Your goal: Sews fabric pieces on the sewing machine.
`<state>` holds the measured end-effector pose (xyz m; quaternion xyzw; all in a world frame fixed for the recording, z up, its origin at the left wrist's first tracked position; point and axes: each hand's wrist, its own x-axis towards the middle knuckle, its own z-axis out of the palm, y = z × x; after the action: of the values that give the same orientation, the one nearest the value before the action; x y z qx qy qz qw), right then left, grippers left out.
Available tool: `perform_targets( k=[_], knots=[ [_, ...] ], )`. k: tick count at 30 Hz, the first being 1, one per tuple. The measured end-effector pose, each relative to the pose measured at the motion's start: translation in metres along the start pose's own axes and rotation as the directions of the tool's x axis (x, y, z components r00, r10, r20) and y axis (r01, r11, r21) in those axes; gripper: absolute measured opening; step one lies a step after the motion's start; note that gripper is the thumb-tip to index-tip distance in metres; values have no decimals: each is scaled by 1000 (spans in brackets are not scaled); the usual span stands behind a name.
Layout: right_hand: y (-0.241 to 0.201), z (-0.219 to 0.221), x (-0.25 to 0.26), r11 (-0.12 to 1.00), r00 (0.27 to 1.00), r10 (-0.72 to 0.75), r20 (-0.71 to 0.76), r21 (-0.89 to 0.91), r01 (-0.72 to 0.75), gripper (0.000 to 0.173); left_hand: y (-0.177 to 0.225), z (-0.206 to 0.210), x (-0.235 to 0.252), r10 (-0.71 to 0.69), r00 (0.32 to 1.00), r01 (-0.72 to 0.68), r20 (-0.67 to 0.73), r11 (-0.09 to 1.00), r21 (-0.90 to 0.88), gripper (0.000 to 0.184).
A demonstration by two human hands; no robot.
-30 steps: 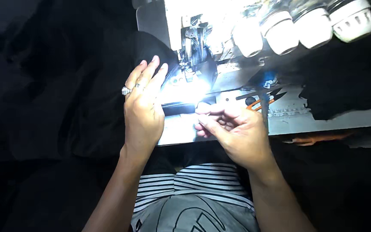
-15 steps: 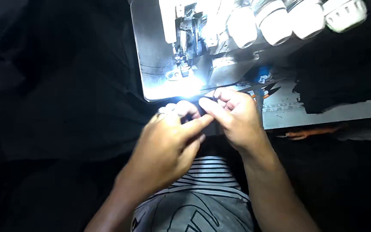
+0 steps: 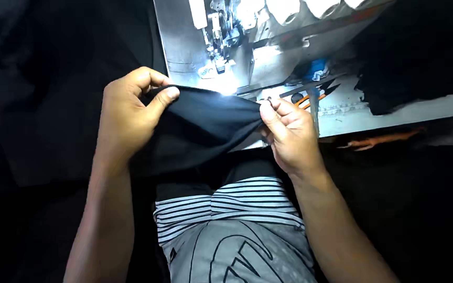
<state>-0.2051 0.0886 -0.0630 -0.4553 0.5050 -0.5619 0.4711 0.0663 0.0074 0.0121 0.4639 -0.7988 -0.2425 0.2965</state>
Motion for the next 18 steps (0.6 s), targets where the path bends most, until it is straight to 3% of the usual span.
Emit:
perform_targets(
  k=[2,5,12,18],
  knots=[
    [2,1,0,997,999,48,3,63,-48,19,-1,7,4,-12,998,13,-58,1000,9,17],
    [-1,1,0,990,998,69,-8,124,-67,17,5,11,4,4,1000,-2,-24,996,92,27],
    [-2,1,2,999,996,38,-75,-7,-38,9,-8,9,7,4,980,30,-201,985,170,20],
    [-1,-4,-1,1000,992,-16,-121,-21,14,8,-24,18,35,-171,950,178,-260,984,5,18]
  ],
)
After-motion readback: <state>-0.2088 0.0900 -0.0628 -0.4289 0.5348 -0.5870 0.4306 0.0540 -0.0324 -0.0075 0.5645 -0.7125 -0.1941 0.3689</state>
